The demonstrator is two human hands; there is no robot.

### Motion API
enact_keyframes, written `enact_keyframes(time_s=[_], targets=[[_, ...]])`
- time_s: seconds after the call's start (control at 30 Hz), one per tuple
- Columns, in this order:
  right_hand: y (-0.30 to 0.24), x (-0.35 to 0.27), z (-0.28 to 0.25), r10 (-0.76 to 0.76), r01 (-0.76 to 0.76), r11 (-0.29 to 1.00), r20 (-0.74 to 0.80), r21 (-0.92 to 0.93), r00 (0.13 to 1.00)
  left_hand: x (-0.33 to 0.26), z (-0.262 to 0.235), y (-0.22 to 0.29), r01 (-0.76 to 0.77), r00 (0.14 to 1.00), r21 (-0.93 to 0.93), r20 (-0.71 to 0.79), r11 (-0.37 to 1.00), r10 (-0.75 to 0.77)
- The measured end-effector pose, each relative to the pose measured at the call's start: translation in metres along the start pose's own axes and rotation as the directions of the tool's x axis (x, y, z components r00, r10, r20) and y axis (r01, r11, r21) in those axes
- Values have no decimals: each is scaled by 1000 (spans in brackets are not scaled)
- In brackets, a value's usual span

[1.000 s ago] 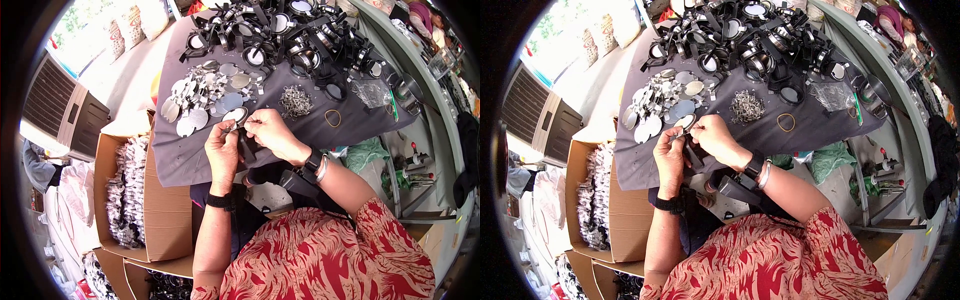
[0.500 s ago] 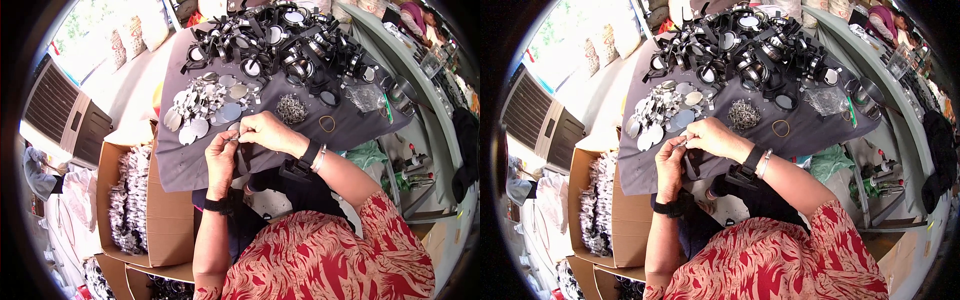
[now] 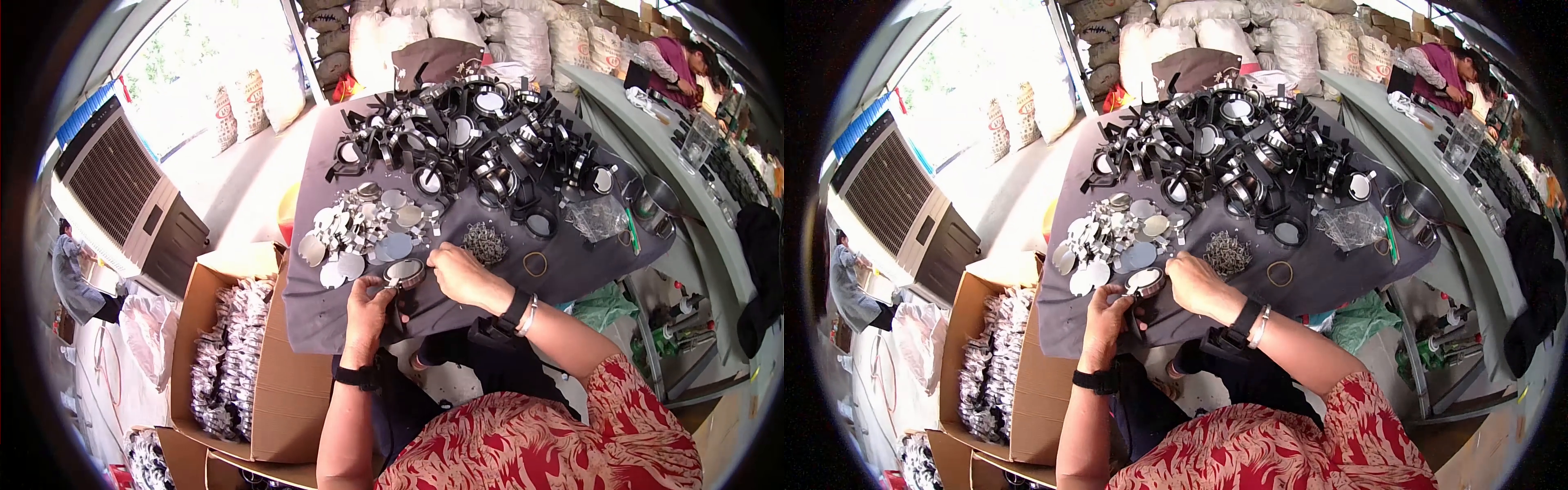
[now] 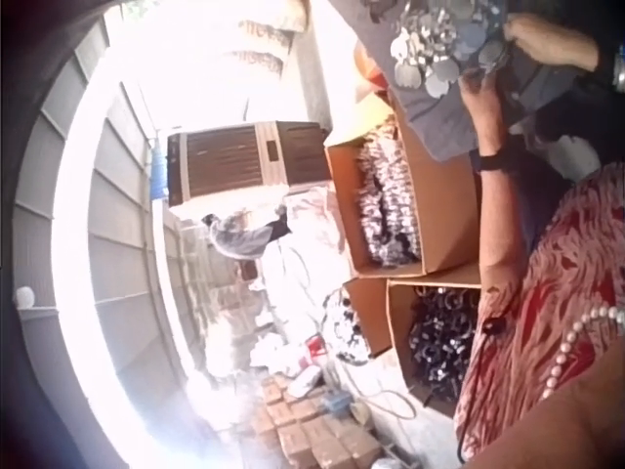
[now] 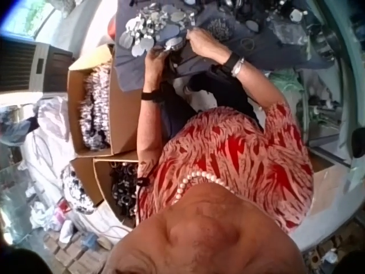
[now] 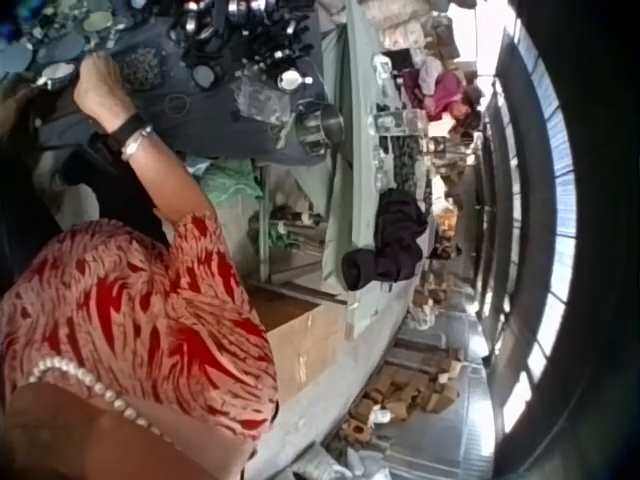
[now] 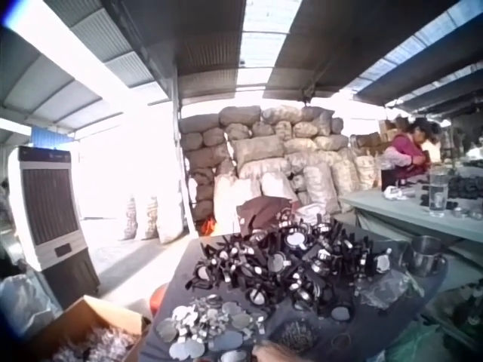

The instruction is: Assembling small metal and plastic components into a device housing at a table.

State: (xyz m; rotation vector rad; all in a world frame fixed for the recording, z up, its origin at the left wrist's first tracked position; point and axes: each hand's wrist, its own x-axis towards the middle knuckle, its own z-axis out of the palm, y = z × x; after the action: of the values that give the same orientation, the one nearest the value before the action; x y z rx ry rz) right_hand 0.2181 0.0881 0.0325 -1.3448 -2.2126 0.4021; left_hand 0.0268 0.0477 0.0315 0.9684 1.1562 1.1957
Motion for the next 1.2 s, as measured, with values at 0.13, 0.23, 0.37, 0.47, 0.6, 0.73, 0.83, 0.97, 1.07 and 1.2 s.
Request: enact_keyframes(time_s=[0.13,0.23,0.37,0.47,0.6,0.73,0.83,0.97,1.07,1.2], targets=[[3,-8,-12,-324,326,945,-141,-11,935,1,0,-2,57,997,-16,-57,998,-58],[-7,-16,-31,-409,393,909,-112,-139,906,4,-5,-5,4,1000,-4,-24,1000,-4],[-14,-14,-39,-538,534,843,-97,-67,837,4,-11,-3,-13,1000,-3,-9,1000,13],[-9,-14,-32,-501,507,861,-217,-31,838,6,-11,-5,-13,1000,-20,-17,1000,12],[-6,-21,-20,-221,262,887,-149,380,964,8,-13,-6,-37,999,-34,-7,999,37],[-6,-23,-20,-122,119,911,-16,395,992,10,-14,-4,-35,999,-2,22,999,35],[-17,-14,-17,-175,150,881,13,449,985,11,-17,-3,-21,1000,-12,20,1000,21],[-26,3,-5,-331,330,877,-60,350,942,11,-20,-5,-18,999,-45,33,999,19],[-27,11,-3,-421,431,876,-94,216,902,12,-14,-4,-52,998,-30,41,998,53],[-15,15,5,-473,486,863,-120,139,873,8,-11,-10,-131,986,18,104,991,129]])
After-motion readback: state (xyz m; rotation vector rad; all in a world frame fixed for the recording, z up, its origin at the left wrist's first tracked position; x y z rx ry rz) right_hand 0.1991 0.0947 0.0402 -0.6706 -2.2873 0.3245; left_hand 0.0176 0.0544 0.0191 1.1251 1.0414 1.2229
